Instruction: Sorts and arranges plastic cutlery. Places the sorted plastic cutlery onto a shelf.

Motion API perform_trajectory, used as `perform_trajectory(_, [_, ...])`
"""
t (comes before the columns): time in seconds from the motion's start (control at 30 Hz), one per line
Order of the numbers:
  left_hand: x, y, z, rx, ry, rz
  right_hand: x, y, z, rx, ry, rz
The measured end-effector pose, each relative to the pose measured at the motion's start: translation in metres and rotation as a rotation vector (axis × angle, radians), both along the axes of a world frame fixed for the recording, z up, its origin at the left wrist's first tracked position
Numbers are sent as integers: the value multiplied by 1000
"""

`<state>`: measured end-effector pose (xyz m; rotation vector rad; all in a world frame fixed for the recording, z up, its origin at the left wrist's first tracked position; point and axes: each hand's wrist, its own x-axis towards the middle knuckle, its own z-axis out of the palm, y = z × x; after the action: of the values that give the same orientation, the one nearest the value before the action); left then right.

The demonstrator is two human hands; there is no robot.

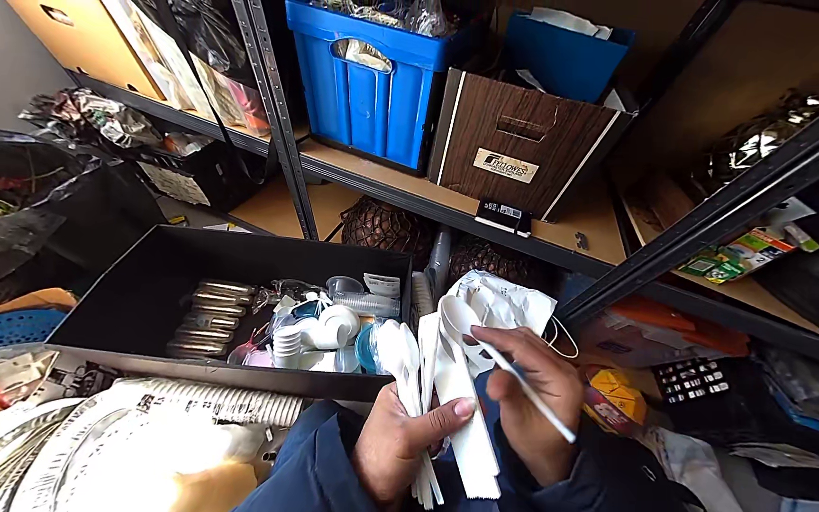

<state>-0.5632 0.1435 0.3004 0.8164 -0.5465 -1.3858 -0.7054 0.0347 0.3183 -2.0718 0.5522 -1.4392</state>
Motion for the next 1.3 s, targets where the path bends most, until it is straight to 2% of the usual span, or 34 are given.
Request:
perform_trajectory(0.13, [5,0,1,-23,-44,89,-7,9,1,35,261,177])
perform_trajectory(0.27, [4,1,2,-27,-113,130,-13,9,-1,259,202,492])
perform_trajectory(0.47, [-1,0,1,-71,-221,189,-6,20,0,334,7,226])
perform_trajectory(0.63, [-3,-1,-8,-144,-385,246,-3,24,3,333,47,106])
perform_trajectory(0.87, [-8,0,-8,-174,-505,246,-8,12,23,375,188,87])
perform_trajectory(1.13, [-6,1,-10,-111,-483,264,-1,16,5,384,146,54])
perform_trajectory(1.3, [-2,-2,-9,-109,-403,300,6,17,-4,499,68,161])
